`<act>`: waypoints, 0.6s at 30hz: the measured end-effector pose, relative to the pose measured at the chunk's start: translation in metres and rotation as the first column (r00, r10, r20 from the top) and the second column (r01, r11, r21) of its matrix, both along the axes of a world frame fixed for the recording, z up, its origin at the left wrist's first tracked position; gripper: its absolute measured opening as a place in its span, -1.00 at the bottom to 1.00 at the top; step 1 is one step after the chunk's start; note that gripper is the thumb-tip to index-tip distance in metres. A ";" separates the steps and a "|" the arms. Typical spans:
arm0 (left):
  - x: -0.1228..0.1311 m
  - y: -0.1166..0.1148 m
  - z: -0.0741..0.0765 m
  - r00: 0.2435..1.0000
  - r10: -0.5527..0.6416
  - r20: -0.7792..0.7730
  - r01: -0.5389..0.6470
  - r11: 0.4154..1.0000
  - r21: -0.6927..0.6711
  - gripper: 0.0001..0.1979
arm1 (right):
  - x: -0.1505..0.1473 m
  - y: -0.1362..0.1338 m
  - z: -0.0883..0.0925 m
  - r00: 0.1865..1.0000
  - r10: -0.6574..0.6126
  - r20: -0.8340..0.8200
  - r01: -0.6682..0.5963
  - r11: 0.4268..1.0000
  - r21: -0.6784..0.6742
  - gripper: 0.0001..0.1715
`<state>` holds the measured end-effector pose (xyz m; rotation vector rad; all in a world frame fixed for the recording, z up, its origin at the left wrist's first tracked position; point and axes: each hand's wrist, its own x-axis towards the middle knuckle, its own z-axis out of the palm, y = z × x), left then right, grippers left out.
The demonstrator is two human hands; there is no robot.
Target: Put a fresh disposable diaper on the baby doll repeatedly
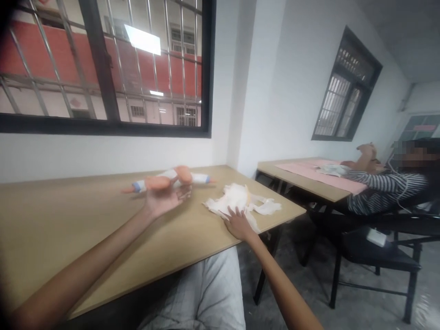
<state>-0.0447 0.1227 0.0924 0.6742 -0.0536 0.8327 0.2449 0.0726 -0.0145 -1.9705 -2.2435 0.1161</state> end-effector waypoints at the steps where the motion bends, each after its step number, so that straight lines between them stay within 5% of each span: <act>1: 0.003 0.003 0.008 0.999 0.034 0.000 -0.034 0.999 -0.006 -0.40 | -0.002 -0.002 0.000 0.999 0.037 -0.017 -0.037 0.999 -0.003 -0.39; 6: 0.007 0.010 0.033 0.978 0.209 0.006 -0.209 0.977 -0.030 -0.35 | -0.027 -0.007 0.001 0.947 0.299 -0.118 -0.303 0.953 -0.018 -0.44; 11: -0.007 0.015 0.043 0.966 0.259 0.010 -0.258 0.966 -0.034 -0.33 | -0.077 0.000 0.011 0.837 0.490 -0.243 -0.515 0.856 -0.048 -0.46; 14: -0.015 0.016 0.049 0.961 0.276 0.023 -0.275 0.961 -0.037 -0.35 | -0.105 0.007 0.020 0.756 0.551 -0.352 -0.608 0.791 -0.068 -0.30; 18: -0.020 0.015 0.055 0.957 0.289 0.021 -0.288 0.956 -0.055 -0.36 | -0.132 0.030 0.036 0.811 0.418 -0.410 -0.463 0.886 -0.012 -0.27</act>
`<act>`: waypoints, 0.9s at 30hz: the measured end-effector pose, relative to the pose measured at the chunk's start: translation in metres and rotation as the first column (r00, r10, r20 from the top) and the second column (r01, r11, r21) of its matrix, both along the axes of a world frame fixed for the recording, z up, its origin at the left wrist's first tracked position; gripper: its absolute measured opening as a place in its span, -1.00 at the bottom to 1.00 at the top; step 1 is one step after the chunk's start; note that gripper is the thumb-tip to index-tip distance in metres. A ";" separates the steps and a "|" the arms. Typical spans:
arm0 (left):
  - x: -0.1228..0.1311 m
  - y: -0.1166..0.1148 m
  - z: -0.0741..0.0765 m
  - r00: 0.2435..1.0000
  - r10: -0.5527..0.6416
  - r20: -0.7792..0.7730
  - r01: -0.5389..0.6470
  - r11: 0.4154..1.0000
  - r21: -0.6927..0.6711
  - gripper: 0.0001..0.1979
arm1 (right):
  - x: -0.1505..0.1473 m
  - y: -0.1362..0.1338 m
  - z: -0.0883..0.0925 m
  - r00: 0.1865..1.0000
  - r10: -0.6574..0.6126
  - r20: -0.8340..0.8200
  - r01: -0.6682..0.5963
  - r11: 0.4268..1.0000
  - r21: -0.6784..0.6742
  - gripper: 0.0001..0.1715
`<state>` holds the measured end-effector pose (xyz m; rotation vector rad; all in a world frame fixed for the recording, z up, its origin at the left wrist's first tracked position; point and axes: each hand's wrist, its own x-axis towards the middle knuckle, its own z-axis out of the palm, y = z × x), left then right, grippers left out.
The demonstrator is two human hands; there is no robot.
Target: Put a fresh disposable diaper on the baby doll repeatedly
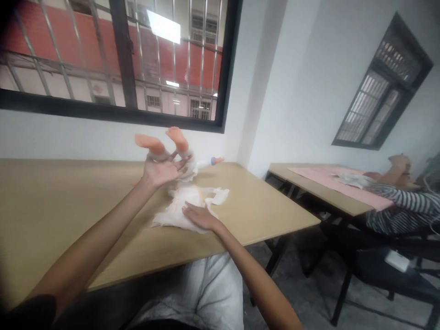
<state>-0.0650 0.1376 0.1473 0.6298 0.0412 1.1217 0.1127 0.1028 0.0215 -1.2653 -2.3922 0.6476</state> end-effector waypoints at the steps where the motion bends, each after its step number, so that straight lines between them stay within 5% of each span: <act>1: 0.000 0.000 0.001 1.000 -0.006 0.000 0.006 1.000 -0.005 -0.35 | -0.008 0.009 0.004 0.997 -0.075 0.002 0.075 0.995 0.067 -0.28; 4: -0.001 -0.001 0.000 1.000 -0.023 0.005 0.023 1.000 -0.004 -0.35 | -0.036 0.038 0.015 0.979 -0.196 0.055 0.179 0.959 0.221 -0.33; 6: -0.001 0.000 -0.001 0.999 -0.034 0.005 0.034 0.999 0.005 -0.34 | -0.058 0.055 0.016 0.955 -0.249 0.158 0.223 0.960 0.167 -0.30; 9: 0.000 0.001 -0.003 0.999 -0.044 -0.005 0.044 0.999 0.002 -0.34 | -0.084 0.070 0.007 0.910 -0.316 0.268 0.288 0.948 0.136 -0.34; 13: 0.001 0.002 -0.003 0.998 -0.053 -0.022 0.053 0.999 -0.014 -0.34 | -0.092 0.073 -0.011 0.885 -0.425 0.192 0.367 0.889 0.275 -0.50; 27: 0.001 -0.001 0.001 0.996 -0.057 -0.066 0.056 0.998 -0.023 -0.35 | -0.086 0.071 -0.023 0.955 -0.224 0.193 0.182 0.960 0.213 -0.41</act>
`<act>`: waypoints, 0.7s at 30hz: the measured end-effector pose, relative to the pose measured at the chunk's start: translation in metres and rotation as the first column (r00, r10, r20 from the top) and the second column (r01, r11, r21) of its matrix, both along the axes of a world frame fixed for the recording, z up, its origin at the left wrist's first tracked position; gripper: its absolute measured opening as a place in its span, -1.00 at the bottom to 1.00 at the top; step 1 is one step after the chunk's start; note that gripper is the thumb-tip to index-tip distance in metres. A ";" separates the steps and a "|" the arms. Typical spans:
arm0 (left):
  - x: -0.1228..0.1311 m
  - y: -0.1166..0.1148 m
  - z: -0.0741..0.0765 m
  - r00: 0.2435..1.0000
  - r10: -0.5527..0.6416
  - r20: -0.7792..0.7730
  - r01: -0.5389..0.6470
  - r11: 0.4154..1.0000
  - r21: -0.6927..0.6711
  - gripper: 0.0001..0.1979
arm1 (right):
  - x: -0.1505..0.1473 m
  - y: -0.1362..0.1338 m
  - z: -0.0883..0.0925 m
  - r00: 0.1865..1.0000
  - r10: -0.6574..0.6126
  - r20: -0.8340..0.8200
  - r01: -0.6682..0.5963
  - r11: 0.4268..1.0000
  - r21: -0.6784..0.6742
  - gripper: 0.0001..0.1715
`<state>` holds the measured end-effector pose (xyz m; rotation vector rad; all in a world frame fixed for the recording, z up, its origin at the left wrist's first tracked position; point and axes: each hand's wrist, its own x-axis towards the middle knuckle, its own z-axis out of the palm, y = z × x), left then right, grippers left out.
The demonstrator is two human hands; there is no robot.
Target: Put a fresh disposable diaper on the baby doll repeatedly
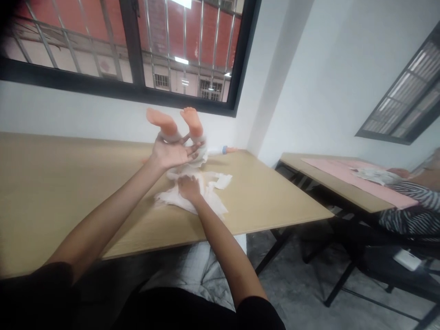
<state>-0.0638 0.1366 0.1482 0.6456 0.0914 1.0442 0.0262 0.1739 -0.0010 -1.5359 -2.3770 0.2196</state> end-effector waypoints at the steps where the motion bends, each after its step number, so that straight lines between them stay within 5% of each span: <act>1: 0.000 -0.001 0.001 1.000 0.000 -0.014 0.000 1.000 0.008 -0.35 | 0.002 0.002 0.000 1.000 -0.009 0.005 0.009 1.000 0.013 -0.42; 14: 0.002 -0.002 -0.001 0.976 0.078 -0.202 -0.039 0.980 0.194 -0.37 | 0.012 0.017 -0.006 0.967 -0.254 -0.031 0.250 0.963 -0.096 -0.36; 21: 0.021 -0.004 -0.032 0.996 -0.008 -0.090 0.017 0.995 0.099 -0.29 | 0.013 0.012 -0.003 0.978 -0.197 -0.070 0.196 0.980 -0.012 -0.38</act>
